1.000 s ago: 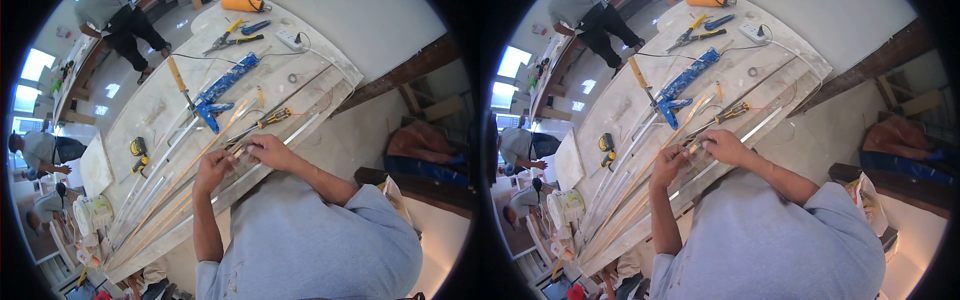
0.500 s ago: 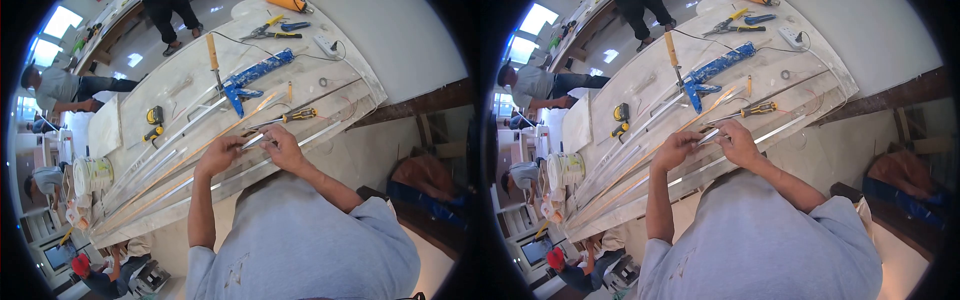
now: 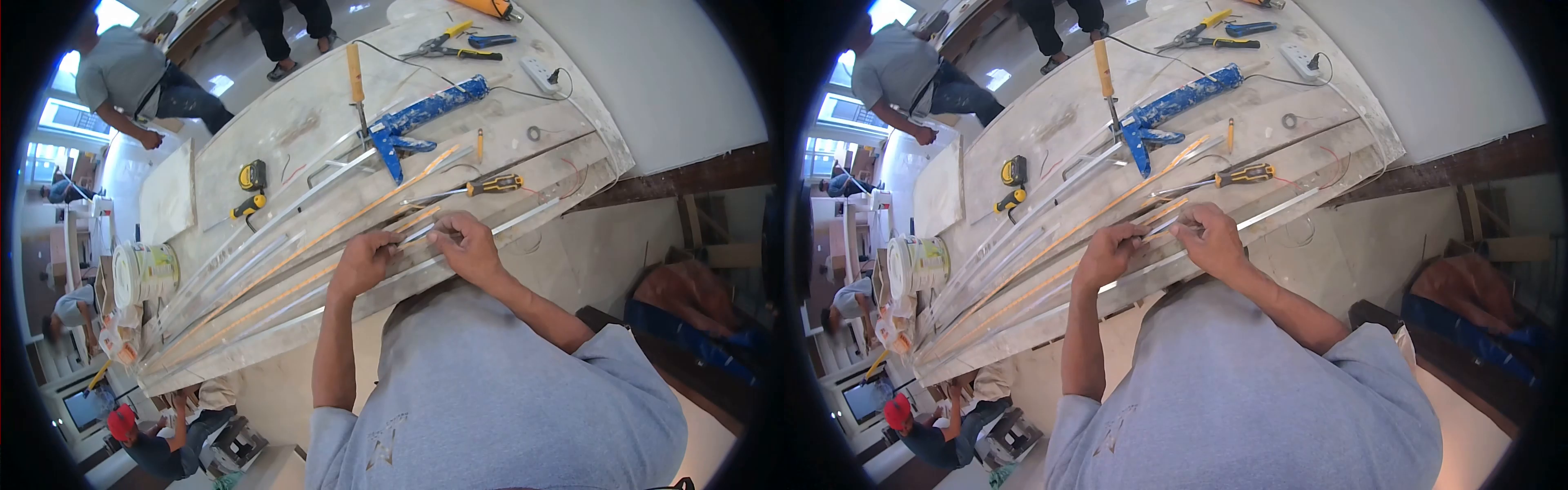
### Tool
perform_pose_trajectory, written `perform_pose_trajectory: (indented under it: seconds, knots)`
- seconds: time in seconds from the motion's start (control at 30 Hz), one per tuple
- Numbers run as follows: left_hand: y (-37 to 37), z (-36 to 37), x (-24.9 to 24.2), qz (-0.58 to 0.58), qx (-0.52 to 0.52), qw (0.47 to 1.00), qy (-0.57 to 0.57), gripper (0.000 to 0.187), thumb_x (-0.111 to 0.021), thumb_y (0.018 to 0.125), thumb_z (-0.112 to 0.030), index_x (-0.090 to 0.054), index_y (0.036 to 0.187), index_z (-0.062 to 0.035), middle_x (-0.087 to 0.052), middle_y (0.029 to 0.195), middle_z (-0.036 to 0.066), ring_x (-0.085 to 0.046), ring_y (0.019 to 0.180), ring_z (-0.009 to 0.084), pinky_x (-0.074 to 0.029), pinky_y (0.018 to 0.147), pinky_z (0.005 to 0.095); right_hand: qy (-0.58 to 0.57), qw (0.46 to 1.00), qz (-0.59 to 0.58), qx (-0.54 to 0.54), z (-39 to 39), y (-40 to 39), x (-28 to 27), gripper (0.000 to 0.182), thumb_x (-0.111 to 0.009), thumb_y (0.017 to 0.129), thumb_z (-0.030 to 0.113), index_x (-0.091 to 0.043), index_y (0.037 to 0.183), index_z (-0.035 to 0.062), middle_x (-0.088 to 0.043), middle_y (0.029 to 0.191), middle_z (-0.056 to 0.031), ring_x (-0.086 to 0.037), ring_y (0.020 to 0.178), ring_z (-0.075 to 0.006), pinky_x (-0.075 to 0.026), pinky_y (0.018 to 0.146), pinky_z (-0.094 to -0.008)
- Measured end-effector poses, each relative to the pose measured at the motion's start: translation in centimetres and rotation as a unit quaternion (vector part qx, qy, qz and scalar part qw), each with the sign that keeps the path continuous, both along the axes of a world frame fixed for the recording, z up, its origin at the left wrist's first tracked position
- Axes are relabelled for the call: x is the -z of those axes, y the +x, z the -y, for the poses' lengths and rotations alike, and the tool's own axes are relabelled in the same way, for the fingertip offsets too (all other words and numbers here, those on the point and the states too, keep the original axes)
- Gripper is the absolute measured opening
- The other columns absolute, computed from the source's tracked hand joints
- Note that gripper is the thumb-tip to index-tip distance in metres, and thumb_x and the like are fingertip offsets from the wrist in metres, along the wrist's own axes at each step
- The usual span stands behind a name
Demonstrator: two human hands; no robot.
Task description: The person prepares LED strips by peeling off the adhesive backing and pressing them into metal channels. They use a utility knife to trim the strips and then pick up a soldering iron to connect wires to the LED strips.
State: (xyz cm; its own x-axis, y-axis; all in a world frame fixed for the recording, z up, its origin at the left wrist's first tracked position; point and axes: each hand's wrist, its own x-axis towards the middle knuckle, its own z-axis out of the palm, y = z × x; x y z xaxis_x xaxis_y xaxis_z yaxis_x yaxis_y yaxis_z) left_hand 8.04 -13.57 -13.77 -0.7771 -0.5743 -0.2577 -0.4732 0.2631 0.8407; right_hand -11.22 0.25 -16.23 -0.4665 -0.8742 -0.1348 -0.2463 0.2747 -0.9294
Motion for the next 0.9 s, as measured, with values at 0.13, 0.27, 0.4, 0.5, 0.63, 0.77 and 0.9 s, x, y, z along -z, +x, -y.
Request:
perform_pose_trajectory:
  seconds: [0.13, 0.27, 0.4, 0.5, 0.63, 0.77, 0.9]
  knots:
    - [-0.2, 0.4, -0.7, 0.027, -0.014, 0.999, 0.04, 0.027, -0.067, 0.091, 0.0, -0.076, 0.116, 0.0024, -0.075, 0.113, 0.024, -0.074, 0.099, 0.0348, -0.055, 0.09, 0.0393, -0.07, 0.997, -0.026, -0.028, 0.1, 0.9, 0.1, 0.018, -0.08, 0.089, 0.008, -0.073, 0.104, 0.0004, -0.065, 0.125, -0.0146, -0.069, 0.103, -0.0195, -0.06, 0.077, -0.0295]
    - [-0.1, 0.1, -0.2, 0.003, -0.02, 0.998, 0.053, 0.028, -0.066, 0.091, 0.0, -0.076, 0.116, 0.0019, -0.075, 0.11, 0.022, -0.074, 0.098, 0.0328, -0.055, 0.09, 0.0392, -0.064, 0.996, -0.044, -0.053, 0.3, 1.3, 1.1, 0.019, -0.081, 0.088, 0.008, -0.074, 0.104, 0.0008, -0.062, 0.133, -0.0163, -0.07, 0.104, -0.0202, -0.061, 0.076, -0.03]
    - [0.0, -0.3, 0.3, -0.014, -0.005, 0.998, -0.054, 0.027, -0.066, 0.091, 0.001, -0.076, 0.116, 0.0, -0.075, 0.103, 0.019, -0.073, 0.095, 0.0327, -0.055, 0.087, 0.0404, -0.062, 0.996, -0.019, -0.057, 0.1, 1.8, 0.5, 0.018, -0.082, 0.085, 0.012, -0.075, 0.098, 0.0017, -0.063, 0.132, -0.0188, -0.07, 0.097, -0.0233, -0.059, 0.075, -0.0335]
    - [0.0, -0.6, 0.2, -0.013, -0.028, 0.998, -0.046, 0.027, -0.066, 0.091, 0.0, -0.077, 0.116, -0.0006, -0.074, 0.1, 0.018, -0.072, 0.093, 0.0331, -0.054, 0.086, 0.0413, -0.039, 0.998, 0.023, -0.036, -0.2, 2.2, 0.8, 0.019, -0.083, 0.083, 0.017, -0.077, 0.094, 0.0022, -0.065, 0.129, -0.021, -0.07, 0.09, -0.0265, -0.058, 0.074, -0.0371]
    - [0.7, -0.4, 0.1, -0.026, -0.046, 0.998, -0.018, 0.027, -0.065, 0.091, 0.001, -0.077, 0.116, -0.0009, -0.075, 0.105, 0.019, -0.072, 0.095, 0.0338, -0.054, 0.087, 0.041, -0.046, 0.999, -0.012, -0.003, -0.3, 2.6, 0.5, 0.02, -0.083, 0.083, 0.02, -0.079, 0.093, 0.0041, -0.066, 0.132, -0.0229, -0.072, 0.084, -0.0262, -0.057, 0.07, -0.0367]
    - [2.0, 0.5, 0.2, -0.007, -0.048, 0.999, 0.005, 0.027, -0.064, 0.094, 0.0, -0.077, 0.117, -0.0011, -0.077, 0.108, 0.017, -0.071, 0.095, 0.0286, -0.054, 0.089, 0.0385, -0.061, 0.991, -0.115, -0.026, -0.1, 2.4, -0.4, 0.017, -0.082, 0.084, 0.02, -0.08, 0.094, 0.0056, -0.072, 0.122, -0.0224, -0.072, 0.079, -0.0247, -0.056, 0.068, -0.0351]
    - [2.0, 1.3, -0.9, 0.045, 0.01, 0.999, -0.006, 0.026, -0.063, 0.094, -0.002, -0.077, 0.116, 0.0004, -0.077, 0.105, 0.019, -0.073, 0.094, 0.0305, -0.055, 0.088, 0.0388, -0.012, 0.999, -0.005, -0.042, 0.8, 3.4, -1.1, 0.017, -0.08, 0.087, 0.019, -0.08, 0.094, 0.0046, -0.076, 0.087, -0.0167, -0.071, 0.066, -0.0197, -0.054, 0.061, -0.0338]
